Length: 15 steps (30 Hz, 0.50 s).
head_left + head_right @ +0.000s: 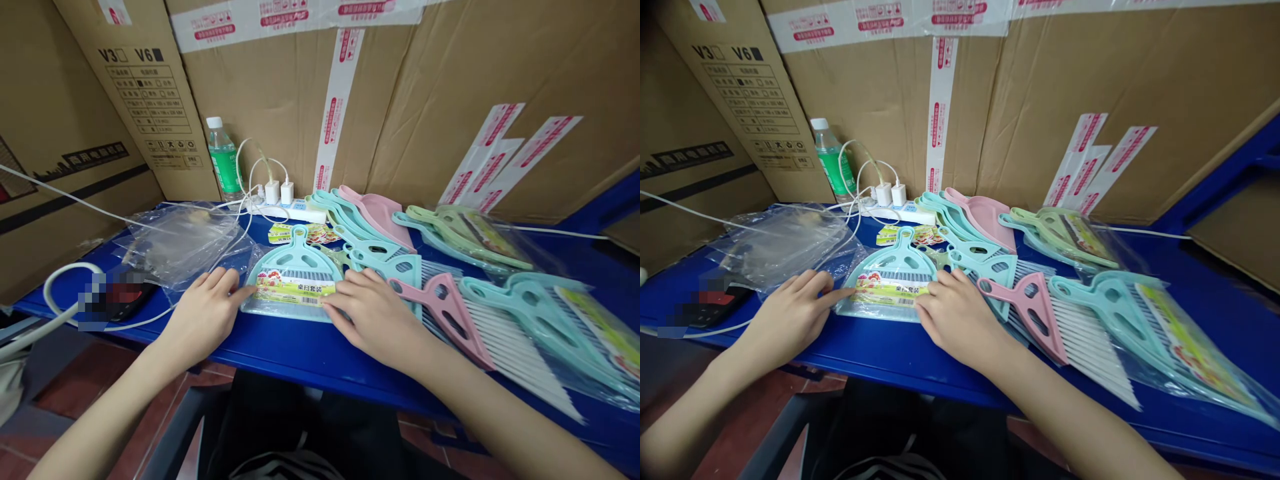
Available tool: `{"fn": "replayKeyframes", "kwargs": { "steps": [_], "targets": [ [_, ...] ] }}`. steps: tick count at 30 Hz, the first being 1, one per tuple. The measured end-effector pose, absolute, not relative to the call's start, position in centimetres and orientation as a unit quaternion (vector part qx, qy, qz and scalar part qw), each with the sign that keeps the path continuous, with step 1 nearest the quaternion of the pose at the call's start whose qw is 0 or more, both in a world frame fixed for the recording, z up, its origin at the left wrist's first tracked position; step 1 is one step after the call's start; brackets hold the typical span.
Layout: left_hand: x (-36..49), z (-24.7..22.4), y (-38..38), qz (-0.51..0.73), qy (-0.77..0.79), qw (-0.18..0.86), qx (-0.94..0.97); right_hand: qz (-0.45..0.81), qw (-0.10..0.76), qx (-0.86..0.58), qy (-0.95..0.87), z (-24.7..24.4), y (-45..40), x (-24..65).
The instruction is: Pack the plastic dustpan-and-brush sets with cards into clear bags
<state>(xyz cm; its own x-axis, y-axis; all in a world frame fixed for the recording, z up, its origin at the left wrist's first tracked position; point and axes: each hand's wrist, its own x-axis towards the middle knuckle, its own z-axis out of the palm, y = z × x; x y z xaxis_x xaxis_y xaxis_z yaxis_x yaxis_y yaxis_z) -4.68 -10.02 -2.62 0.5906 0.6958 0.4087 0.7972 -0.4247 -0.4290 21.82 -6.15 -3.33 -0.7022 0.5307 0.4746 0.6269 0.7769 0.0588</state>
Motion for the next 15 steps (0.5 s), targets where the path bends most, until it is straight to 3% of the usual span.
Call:
{"fn": "replayKeyframes", "kwargs": {
  "steps": [15],
  "targets": [
    [-4.5,-2.5,-10.4,-0.081,-0.458,0.275,-0.841,-0.028,0.104,-0.412,-0.905,-1.5,-6.5,22.5]
  ]
}}
